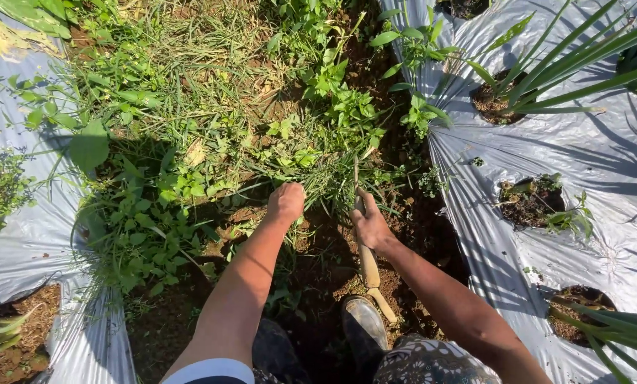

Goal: The person weeds a garden bed by pulling unwanted plants from the soil by hand and using a small hand hoe to loosen the earth around them. The person works along a row of crops planted in a plastic-covered bed, removing weeds from the exposed soil between the plants.

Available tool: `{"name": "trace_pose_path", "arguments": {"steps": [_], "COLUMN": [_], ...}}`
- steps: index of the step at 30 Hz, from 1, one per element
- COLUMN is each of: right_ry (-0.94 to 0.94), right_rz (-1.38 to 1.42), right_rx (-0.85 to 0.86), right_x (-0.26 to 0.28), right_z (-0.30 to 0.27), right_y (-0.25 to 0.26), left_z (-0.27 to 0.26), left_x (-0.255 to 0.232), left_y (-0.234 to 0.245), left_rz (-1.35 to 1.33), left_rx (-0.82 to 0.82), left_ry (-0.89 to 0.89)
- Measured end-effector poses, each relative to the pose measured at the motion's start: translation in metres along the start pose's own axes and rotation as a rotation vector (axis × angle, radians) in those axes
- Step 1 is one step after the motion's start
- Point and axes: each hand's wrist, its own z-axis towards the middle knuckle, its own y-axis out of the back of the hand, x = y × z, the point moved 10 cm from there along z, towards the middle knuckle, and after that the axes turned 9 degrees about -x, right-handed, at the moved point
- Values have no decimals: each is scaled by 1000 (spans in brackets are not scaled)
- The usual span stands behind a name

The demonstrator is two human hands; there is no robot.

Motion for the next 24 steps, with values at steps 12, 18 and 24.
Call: {"name": "trace_pose_path", "arguments": {"steps": [12,18,24], "right_ry": [493,252,188], "right_rz": [-45,125,-113], "right_rx": [-290,-76,100], "right_x": [112,50,46], "right_z": [-32,-10,-24], "right_y": [46,-18,-34], "left_z": [15,1,-36], "left_x": [33,26,-5], "left_y": [-19,5,4], "left_rz": [-363,-190,-115], "left_rx": [-53,-22,-22], "left_ry": [301,286,146]}}
